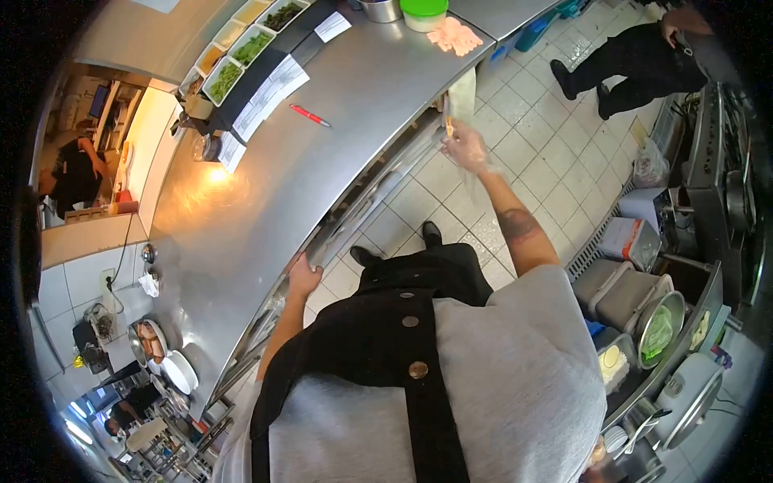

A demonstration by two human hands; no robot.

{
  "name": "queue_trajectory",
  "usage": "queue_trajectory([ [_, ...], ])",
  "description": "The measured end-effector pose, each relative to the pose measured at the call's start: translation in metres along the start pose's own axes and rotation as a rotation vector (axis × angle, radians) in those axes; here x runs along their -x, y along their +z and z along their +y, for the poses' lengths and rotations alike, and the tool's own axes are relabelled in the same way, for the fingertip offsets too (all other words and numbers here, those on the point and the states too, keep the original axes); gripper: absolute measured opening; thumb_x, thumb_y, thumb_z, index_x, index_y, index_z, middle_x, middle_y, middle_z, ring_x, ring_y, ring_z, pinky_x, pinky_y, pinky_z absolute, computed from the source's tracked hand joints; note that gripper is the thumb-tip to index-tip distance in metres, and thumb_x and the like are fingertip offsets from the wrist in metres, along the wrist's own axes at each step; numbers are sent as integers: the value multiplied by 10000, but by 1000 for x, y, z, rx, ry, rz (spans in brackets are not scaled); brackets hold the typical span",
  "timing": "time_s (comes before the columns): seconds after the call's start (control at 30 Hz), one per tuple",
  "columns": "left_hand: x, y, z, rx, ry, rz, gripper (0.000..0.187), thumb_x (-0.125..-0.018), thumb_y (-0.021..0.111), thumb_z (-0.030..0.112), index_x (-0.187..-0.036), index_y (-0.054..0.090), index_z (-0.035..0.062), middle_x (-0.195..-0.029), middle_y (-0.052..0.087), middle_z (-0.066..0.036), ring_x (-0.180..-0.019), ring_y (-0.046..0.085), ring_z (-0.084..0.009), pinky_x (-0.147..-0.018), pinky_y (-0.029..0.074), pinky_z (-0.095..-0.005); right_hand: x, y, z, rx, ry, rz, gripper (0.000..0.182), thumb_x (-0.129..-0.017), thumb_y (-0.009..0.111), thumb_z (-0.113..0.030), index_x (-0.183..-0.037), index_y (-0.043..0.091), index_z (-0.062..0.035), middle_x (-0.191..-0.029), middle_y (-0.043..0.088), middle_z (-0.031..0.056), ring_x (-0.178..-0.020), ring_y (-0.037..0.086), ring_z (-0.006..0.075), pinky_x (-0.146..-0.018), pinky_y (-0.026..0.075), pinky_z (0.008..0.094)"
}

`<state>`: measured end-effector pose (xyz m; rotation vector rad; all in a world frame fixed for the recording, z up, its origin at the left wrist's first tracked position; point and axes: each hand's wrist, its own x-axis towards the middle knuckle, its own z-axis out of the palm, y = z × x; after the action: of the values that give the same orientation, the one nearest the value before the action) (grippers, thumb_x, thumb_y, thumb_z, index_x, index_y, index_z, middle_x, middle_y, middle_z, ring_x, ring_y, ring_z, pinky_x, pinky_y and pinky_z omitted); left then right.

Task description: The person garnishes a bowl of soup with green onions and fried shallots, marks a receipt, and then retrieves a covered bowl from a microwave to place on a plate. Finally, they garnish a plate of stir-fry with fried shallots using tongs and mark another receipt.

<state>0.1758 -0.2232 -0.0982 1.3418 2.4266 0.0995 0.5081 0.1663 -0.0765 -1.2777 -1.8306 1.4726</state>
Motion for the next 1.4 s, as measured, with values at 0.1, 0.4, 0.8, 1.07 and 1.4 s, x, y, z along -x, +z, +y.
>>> queue_trajectory([
  [0.1, -15, -10, 21, -139, -78, -73, 465, -732, 652, 310, -1073, 592, -1, -992, 639, -228, -938, 618, -374, -835, 486, -460, -36, -15, 4, 459, -41, -61, 400, -910, 530, -249, -1260, 444, -76, -887, 666, 194, -771, 672, 310, -704, 538, 415],
  [0.4, -86, 5, 159, 98, -73, -119, 448, -764, 634, 364, -1027, 574, 7, -940, 649, -206, -955, 611, -378, -858, 462, -500, -140, -60, 55, 986, -63, 101, 626, -869, 557, -251, -1434, 306, -156, -845, 662, 222, -688, 668, 339, -685, 536, 448],
  [0.8, -16, 10, 90, 100, -119, -19, 606, -682, 678, 245, -1212, 448, 62, -1222, 525, -147, -1225, 418, -350, -1032, 220, -625, -101, -15, 38, 582, -38, -329, 548, -881, 564, -89, -1399, 386, -111, -811, 663, 77, -636, 622, 132, -585, 524, 284],
  [1.07, 17, 21, 32, -79, -256, 147, 642, -661, 699, 268, -1222, 452, 75, -1264, 497, -120, -1252, 389, -342, -1032, 242, -605, -41, 16, 47, 269, -32, -532, 267, -882, 601, -123, -1105, 599, 25, -861, 684, 71, -698, 627, 113, -610, 490, 260],
  [1.4, 46, 11, 59, 46, -273, 59, 651, -646, 710, 239, -1241, 463, 150, -1173, 505, -97, -1182, 427, -319, -1029, 264, -599, -2, 26, 37, -373, 436, -311, 185, -901, 605, -173, -961, 647, -3, -829, 684, 50, -723, 644, 96, -501, 389, 206],
])
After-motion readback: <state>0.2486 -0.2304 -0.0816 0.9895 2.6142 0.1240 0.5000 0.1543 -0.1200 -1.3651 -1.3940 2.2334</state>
